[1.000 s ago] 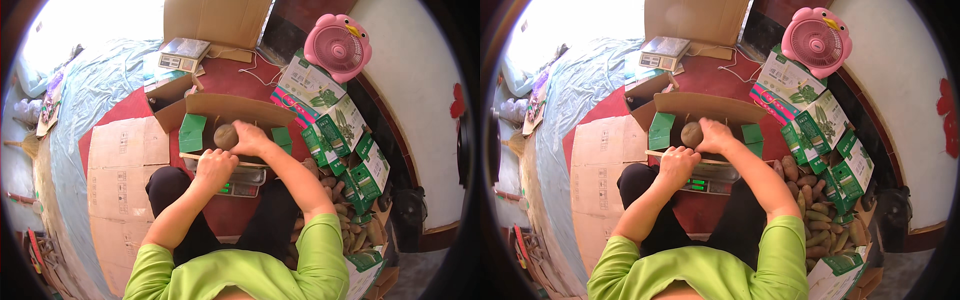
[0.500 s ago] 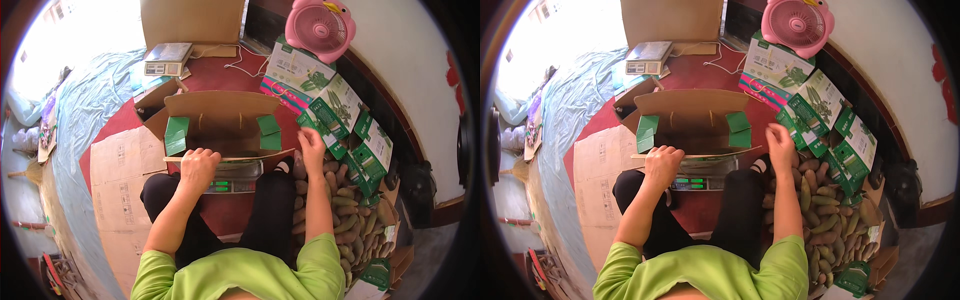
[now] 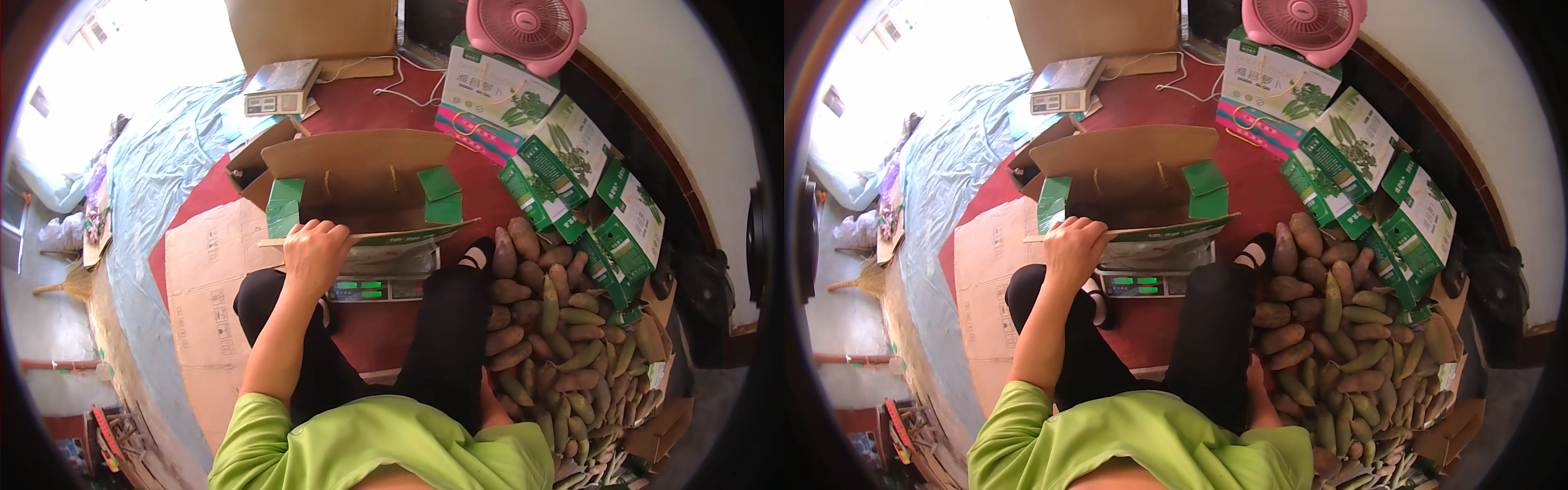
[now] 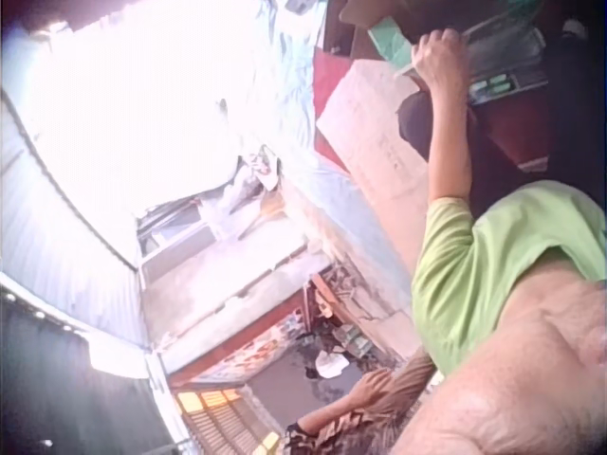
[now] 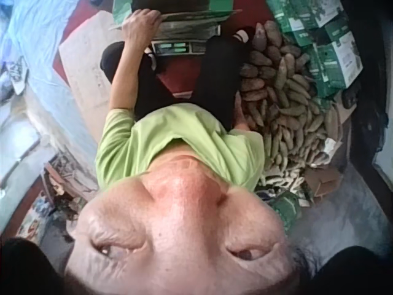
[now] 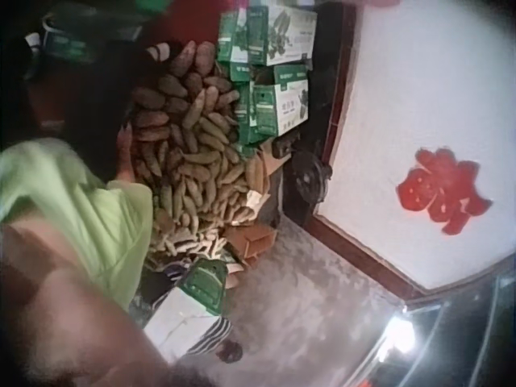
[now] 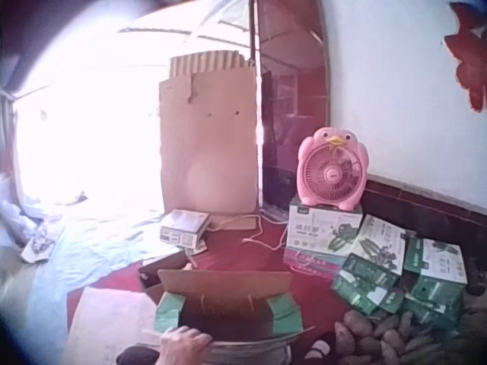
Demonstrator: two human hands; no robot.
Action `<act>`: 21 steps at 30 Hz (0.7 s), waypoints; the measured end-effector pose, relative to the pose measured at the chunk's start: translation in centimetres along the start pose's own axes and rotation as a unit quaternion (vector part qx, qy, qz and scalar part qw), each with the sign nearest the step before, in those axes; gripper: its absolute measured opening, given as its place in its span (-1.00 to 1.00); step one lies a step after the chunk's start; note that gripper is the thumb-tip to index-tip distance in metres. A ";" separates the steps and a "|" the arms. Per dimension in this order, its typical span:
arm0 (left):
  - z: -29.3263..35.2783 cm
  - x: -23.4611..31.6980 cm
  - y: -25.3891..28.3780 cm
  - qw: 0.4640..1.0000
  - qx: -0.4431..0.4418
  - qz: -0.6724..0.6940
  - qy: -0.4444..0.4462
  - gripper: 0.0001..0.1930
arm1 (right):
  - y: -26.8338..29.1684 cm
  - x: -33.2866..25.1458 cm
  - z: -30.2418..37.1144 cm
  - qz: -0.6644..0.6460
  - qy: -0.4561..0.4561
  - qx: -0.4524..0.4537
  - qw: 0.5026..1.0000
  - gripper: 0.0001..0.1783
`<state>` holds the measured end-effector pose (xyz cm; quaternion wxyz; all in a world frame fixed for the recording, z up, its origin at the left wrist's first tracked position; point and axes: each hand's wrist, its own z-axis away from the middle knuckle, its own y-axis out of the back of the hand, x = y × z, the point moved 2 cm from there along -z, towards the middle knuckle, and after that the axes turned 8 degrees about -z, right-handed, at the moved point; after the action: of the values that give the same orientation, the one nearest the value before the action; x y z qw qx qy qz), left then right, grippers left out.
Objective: Pack produce from a pile into cardboard boxes and weigh them on a digital scale.
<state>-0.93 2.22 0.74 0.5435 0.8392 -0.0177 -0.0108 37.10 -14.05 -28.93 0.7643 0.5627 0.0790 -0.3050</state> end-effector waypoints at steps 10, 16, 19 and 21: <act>0.4 -0.5 -0.5 1.000 -0.001 0.014 0.016 -0.84 | 20.2 7.8 11.4 0.279 0.134 -0.096 0.946 -0.43; -1.4 2.8 1.5 0.999 0.006 -0.019 -0.032 -0.84 | 31.8 26.7 19.3 0.384 0.211 -0.120 0.891 -0.45; 0.9 -2.3 -0.5 0.999 0.004 0.028 0.024 -0.85 | 50.1 44.7 25.8 0.504 0.238 -0.139 0.819 -0.45; 2.8 -5.3 -5.2 0.995 -0.018 0.078 0.057 -0.85 | 66.2 40.2 32.7 0.600 0.242 -0.175 0.742 -0.46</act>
<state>-6.26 2.01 -5.12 0.5580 0.8244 -0.0522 0.0790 98.83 -46.93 17.72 0.8296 0.4047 -0.0405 0.3825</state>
